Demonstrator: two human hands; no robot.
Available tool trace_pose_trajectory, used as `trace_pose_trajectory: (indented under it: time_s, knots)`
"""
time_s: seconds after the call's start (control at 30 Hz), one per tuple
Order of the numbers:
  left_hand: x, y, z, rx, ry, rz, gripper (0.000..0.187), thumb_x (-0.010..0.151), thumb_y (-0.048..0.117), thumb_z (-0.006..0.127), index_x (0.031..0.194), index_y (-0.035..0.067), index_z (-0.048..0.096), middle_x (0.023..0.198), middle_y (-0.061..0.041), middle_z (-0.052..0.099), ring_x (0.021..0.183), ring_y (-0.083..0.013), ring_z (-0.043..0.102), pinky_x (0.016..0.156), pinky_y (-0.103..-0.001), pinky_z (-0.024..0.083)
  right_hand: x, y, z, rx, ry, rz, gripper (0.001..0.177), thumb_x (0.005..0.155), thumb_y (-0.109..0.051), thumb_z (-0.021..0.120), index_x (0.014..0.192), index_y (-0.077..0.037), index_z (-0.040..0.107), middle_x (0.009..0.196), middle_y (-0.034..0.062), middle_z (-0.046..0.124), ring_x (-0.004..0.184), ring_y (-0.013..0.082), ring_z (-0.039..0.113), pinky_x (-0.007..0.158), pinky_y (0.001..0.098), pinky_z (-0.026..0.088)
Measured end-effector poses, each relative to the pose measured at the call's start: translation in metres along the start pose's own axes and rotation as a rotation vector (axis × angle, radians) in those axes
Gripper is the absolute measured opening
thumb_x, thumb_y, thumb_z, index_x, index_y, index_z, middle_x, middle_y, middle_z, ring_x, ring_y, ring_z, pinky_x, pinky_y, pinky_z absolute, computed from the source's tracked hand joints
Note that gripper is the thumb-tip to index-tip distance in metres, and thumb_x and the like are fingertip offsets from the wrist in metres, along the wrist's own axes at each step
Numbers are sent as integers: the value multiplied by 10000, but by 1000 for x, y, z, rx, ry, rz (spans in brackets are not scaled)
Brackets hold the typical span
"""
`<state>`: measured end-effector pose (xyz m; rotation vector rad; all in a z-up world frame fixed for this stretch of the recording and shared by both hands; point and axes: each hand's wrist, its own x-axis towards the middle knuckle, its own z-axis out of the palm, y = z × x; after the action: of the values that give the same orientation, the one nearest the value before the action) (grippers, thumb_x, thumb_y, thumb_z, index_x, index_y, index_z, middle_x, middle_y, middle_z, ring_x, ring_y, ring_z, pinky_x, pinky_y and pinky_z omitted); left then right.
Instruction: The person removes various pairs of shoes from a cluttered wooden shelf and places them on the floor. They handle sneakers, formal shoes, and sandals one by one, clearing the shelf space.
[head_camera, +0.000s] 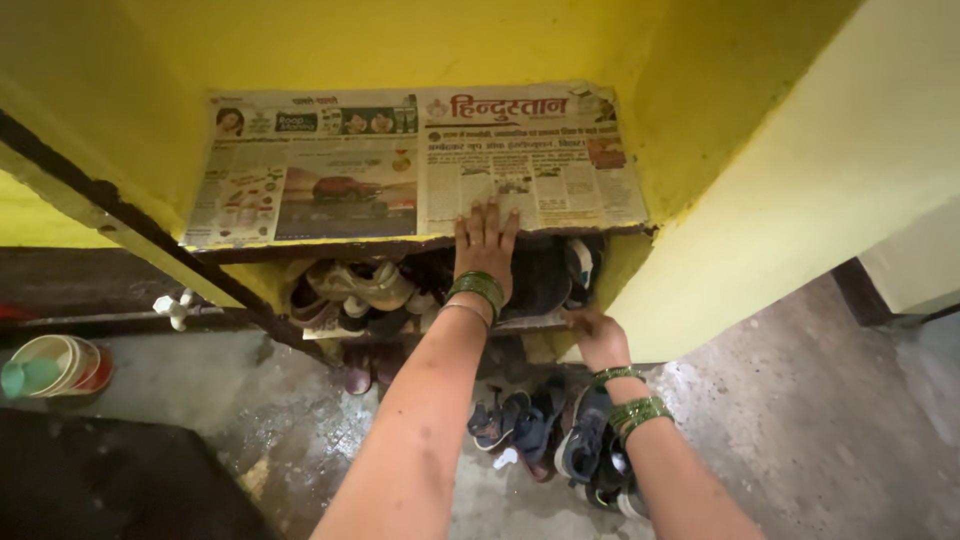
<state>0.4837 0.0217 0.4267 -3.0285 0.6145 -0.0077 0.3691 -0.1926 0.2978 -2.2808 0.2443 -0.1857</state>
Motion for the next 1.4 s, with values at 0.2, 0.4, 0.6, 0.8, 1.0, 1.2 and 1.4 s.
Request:
trace_pose_trajectory:
  time_s: [0.2,0.4,0.6,0.8,1.0,1.2,1.4]
  knots:
    - [-1,2,-2,29,-40,-14,940,913,216,609,1653,181,31,1706,-192,-36,1565,-449,-16,1233,-609,30,62,51,25,-99,-8,-118,266,879,-213,699,1122,-125,763,997,135,781,947,313,739,834,403,573]
    - [0,3,0,63,-29,-26,969,883,200,628,1649,180,35,1699,-200,-22,1551,-452,-2,1219,-604,36,116,66,40,-173,-29,21,545,823,-318,740,1322,-114,658,1129,225,726,1025,385,716,900,456,572]
    - [-2,3,12,5,65,-22,899,907,182,600,1644,189,87,1714,-191,11,1563,-448,33,1241,-600,43,177,92,48,-516,-51,29,771,876,-551,658,1516,-148,505,1440,238,572,1302,430,553,1082,497,455]
    - [4,-1,17,36,55,-4,881,897,165,542,1635,195,61,1696,-185,-32,1549,-446,11,1213,-593,21,211,82,48,-863,-119,-31,798,911,-704,471,1502,-168,491,1544,197,457,1424,399,390,1178,530,290]
    - [2,-1,20,-34,103,-7,865,915,153,533,1646,210,74,1714,-166,-36,1567,-431,12,1245,-588,16,205,45,33,-859,-135,-18,788,879,-683,460,1520,-223,450,1591,139,422,1450,358,392,1172,535,316]
    - [1,1,9,5,15,-13,898,902,151,539,1645,215,38,1709,-161,-61,1563,-422,8,1237,-575,11,211,64,43,-986,-226,17,857,848,-723,506,1561,-267,375,1621,135,362,1477,367,339,1192,549,283]
    - [0,0,13,14,66,-9,889,908,153,540,1646,217,49,1707,-161,-42,1561,-432,20,1236,-579,22,208,70,52,-1070,-286,42,941,816,-762,553,1602,-311,300,1651,131,302,1504,375,286,1212,563,250]
